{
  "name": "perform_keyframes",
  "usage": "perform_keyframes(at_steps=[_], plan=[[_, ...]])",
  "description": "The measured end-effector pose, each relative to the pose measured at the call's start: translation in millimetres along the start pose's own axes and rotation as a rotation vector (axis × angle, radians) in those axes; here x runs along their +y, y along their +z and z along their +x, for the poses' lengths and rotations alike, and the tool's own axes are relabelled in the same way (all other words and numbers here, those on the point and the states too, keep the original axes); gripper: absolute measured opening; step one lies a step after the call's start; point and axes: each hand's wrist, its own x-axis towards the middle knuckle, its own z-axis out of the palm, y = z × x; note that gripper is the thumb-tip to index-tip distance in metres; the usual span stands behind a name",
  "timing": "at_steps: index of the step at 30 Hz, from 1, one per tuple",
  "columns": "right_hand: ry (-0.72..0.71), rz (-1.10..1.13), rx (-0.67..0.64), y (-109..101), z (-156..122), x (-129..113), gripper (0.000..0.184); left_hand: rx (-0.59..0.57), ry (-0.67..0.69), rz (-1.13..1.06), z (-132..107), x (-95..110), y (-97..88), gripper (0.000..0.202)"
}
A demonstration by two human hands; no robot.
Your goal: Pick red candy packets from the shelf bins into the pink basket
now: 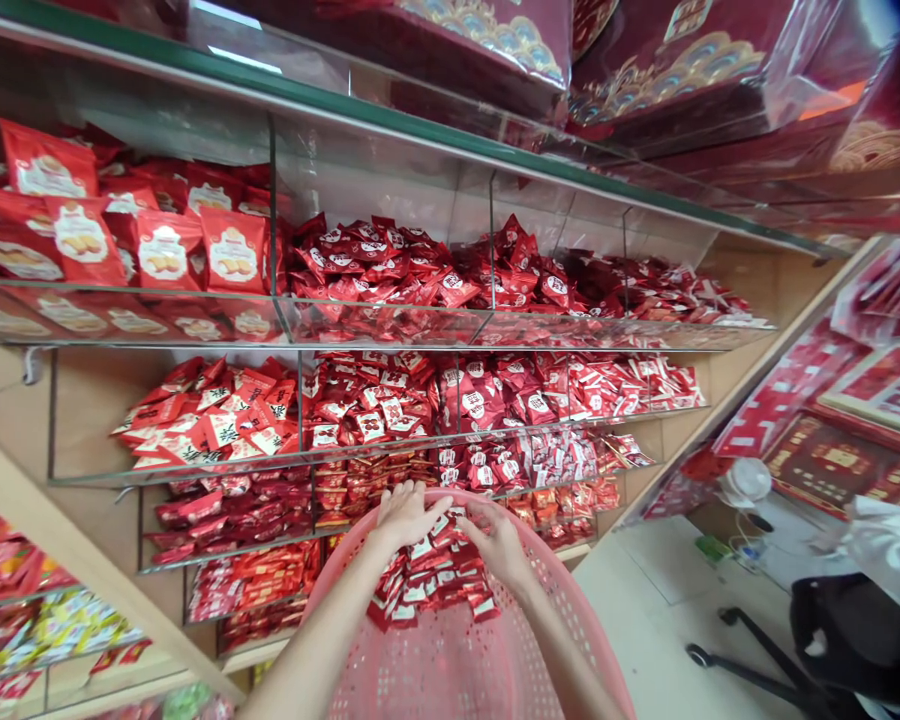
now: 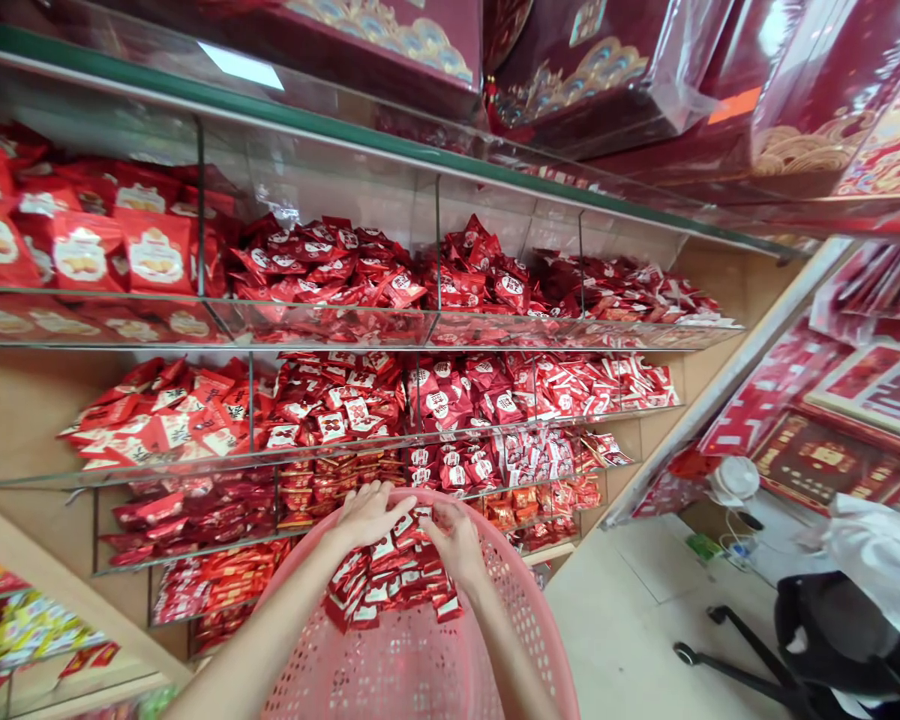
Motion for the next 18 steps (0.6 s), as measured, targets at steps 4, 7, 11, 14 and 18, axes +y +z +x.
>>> perform_keyframes(at_steps=[4, 7, 11, 14, 18], plan=[[-0.105, -0.052, 0.043, -10.4, 1.4, -18.4, 0.035, -0.004, -0.003, -0.008, -0.8, 0.6, -0.7, 0.079], [-0.177, -0.113, 0.129, -16.3, 8.1, -50.3, 0.031, 0.004, -0.014, -0.007, 0.1, 0.8, 0.9, 0.077], [-0.386, -0.184, 0.111, -16.1, 25.9, -106.6, 0.023, 0.000, -0.029, 0.003, 1.3, 2.3, 1.6, 0.076], [-0.504, -0.267, 0.016, -7.7, 46.8, -144.4, 0.026, 0.004, -0.051, 0.012, 1.0, 3.9, 0.3, 0.073], [-0.476, -0.501, -0.084, 13.0, 77.5, -179.9, 0.029, 0.039, -0.021, 0.000, 0.0, 3.7, -0.1, 0.070]])
